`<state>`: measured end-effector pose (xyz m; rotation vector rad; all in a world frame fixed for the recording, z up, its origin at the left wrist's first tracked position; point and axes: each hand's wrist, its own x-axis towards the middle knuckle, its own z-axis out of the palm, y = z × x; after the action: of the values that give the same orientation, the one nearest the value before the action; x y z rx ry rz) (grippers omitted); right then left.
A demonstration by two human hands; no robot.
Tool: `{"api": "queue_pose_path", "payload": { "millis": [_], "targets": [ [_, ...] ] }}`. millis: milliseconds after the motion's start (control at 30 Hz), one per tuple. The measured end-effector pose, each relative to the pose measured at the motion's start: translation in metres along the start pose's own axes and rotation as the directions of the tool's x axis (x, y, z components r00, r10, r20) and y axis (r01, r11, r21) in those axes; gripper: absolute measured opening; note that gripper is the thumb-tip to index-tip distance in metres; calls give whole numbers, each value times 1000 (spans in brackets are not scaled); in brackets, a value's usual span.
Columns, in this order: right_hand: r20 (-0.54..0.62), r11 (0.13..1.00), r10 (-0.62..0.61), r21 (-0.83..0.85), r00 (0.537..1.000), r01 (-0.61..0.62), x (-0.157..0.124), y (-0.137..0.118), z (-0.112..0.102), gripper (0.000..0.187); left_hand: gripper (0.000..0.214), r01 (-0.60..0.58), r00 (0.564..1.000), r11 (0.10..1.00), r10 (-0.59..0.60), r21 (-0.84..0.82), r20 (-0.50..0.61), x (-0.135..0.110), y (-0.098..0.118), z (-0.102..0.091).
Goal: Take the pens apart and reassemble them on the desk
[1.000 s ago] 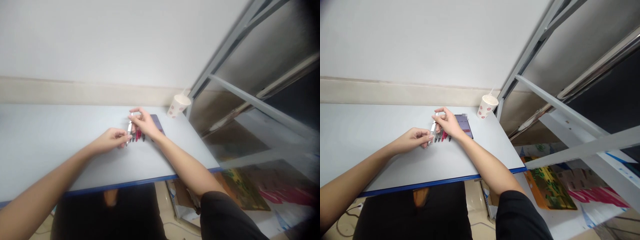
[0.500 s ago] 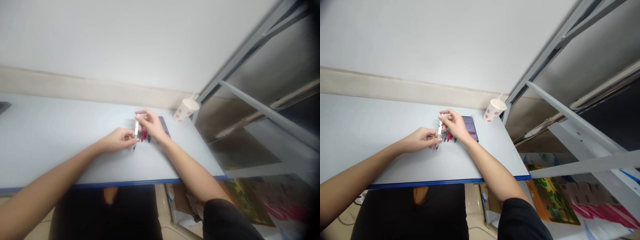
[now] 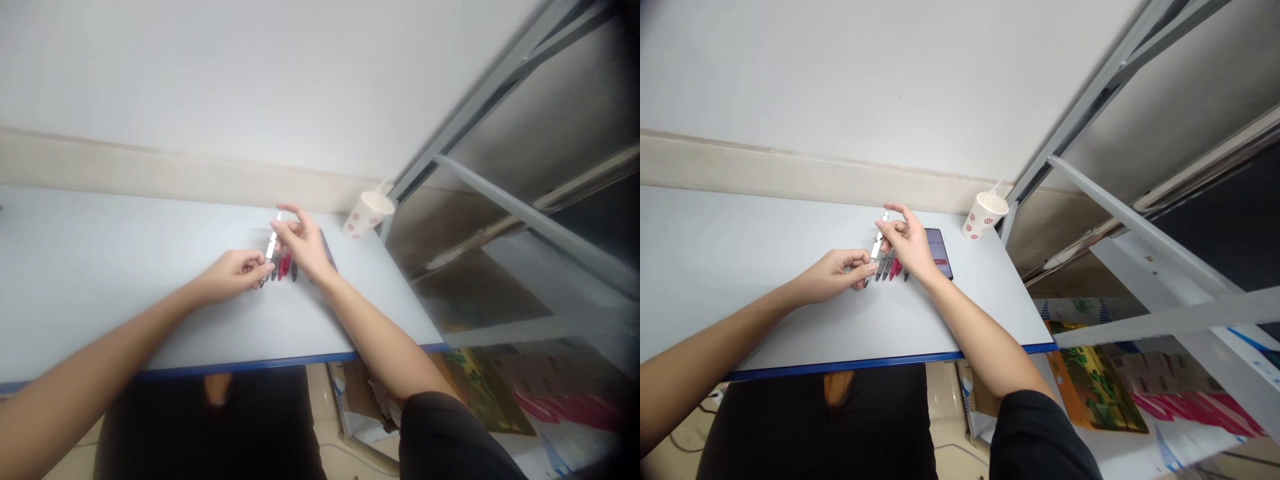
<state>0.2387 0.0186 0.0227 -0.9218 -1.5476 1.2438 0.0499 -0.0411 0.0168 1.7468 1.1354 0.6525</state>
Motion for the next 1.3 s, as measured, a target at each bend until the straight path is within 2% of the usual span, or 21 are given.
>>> {"api": "queue_pose_path", "payload": {
  "millis": [67, 233, 367, 500, 600, 767, 867, 967, 1100, 1233, 1300],
  "targets": [
    [4, 999, -30, 11, 1000, 30, 1, 2, 0, 50, 42, 0, 1000, 1000, 0, 22, -1, 1, -1, 0],
    [5, 997, -75, 3, 997, 75, 4, 8, 0, 39, 42, 20, 999, 1000, -19, 23, -40, 3, -5, 0],
    [2, 999, -18, -41, 1000, 18, 3, 5, 1, 37, 44, -14, 1000, 996, 16, 86, -23, 2, -9, -4],
    [7, 1000, -15, -10, 1000, 15, 2, 2, 1, 40, 39, 6, 994, 990, 9, 142, -105, 0, -11, -10],
    [13, 1000, -8, -7, 1000, 9, 3, 7, 3, 34, 39, 19, 995, 989, -4, 148, -96, -1, -11, -10],
    [87, 994, 17, -113, 996, -7, 2, 14, 9, 31, 42, 9, 997, 989, 2, 145, -77, 1, -10, 0],
    [99, 972, 1, -236, 995, 23, 1, 9, 4, 38, 42, 25, 994, 990, -9, 141, -111, 4, -11, 1],
    [57, 916, -53, -395, 997, 71, 4, 3, -9, 47, 40, 76, 986, 986, -52, 147, -161, 8, -16, -5],
    [14, 798, -87, -598, 996, 78, 10, 3, -23, 33, 38, 168, 962, 965, -116, 201, -247, 12, -21, -12],
    [20, 647, 1, -762, 1000, 15, 11, 3, -26, 60, 64, 179, 949, 960, -111, 213, -296, 12, -21, -13],
    [28, 575, 52, -818, 998, -7, 8, 4, -26, 63, 68, 165, 957, 962, -103, 219, -270, 12, -20, -11]
  ]
}}
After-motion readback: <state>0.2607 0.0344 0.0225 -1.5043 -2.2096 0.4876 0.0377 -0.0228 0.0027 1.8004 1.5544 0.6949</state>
